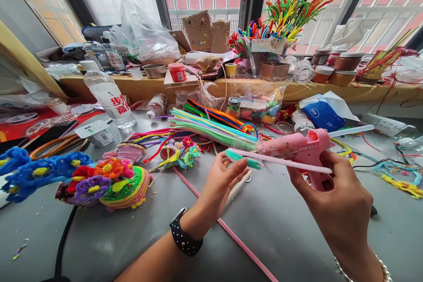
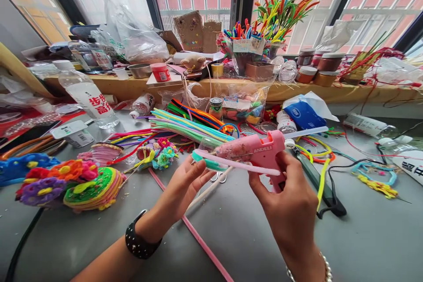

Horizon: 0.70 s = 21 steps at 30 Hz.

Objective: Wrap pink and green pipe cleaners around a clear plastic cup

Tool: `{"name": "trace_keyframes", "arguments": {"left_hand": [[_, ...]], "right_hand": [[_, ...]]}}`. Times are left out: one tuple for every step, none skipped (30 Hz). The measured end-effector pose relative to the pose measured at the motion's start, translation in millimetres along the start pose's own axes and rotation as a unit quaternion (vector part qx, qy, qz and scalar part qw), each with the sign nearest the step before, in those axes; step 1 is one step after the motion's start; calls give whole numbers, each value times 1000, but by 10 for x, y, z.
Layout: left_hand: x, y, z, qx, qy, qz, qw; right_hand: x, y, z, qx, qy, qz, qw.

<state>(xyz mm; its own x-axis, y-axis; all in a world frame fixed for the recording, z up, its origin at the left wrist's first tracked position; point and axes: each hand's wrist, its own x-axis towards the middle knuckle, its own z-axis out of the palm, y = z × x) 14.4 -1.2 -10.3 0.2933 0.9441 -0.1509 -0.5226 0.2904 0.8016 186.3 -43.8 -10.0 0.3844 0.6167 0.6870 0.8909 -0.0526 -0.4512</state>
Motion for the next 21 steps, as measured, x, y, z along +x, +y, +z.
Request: {"name": "trace_keyframes", "arguments": {"left_hand": [[-2,3,2,0,3,0,1000],[-4,6,4,0,4,0,1000],[-5,10,6,-1,6,0,1000],[-7,13,8,0,11,2,1000],[-7,16,10,3,16,5,1000],[-8,19,12,6,21,8,1000],[-8,22,15,9,25,12,1000],[-8,24,19,11,28,16,999],[-7,27,23,12,30,19,999],[-7,28,27,11,32,22,999],[-6,29,30,8,34,25,999],[-6,29,33,6,36,28,999],[-6,28,34,5,39,30,999],[-6,27,34,6,41,31,999],[-6,26,33,8,42,33,999],[-6,24,31,12,42,34,998],[-7,24,28,18,42,35,998],[-8,24,26,23,41,36,998],[-8,24,24,27,41,38,998],[-9,25,23,31,41,38,998],[-10,26,24,33,41,39,998]], "right_hand": [[-3,-3,0,2,1,3,1000],[-6,-6,1,4,1,5,1000],[-9,-9,1,6,-1,6,1000],[-12,-12,1,8,-1,8,1000],[-14,-14,2,9,-3,8,1000],[-17,-17,3,9,-4,10,1000],[-18,-19,3,9,-5,12,1000],[-20,-21,4,7,-6,15,1000],[-21,-23,4,5,-5,18,1000],[-22,-24,4,4,-5,19,1000],[-23,-25,3,2,-4,19,1000],[-25,-26,2,1,-2,18,1000],[-27,-26,2,1,0,15,1000],[-30,-26,1,1,4,13,1000],[-33,-26,1,2,6,12,1000],[-36,-26,0,3,8,12,1000],[-38,-26,-1,4,9,14,1000],[-39,-26,-2,5,10,17,1000],[-39,-27,-4,6,9,20,1000],[-39,-29,-6,6,7,25,1000],[-37,-31,-9,5,4,30,1000]]}}
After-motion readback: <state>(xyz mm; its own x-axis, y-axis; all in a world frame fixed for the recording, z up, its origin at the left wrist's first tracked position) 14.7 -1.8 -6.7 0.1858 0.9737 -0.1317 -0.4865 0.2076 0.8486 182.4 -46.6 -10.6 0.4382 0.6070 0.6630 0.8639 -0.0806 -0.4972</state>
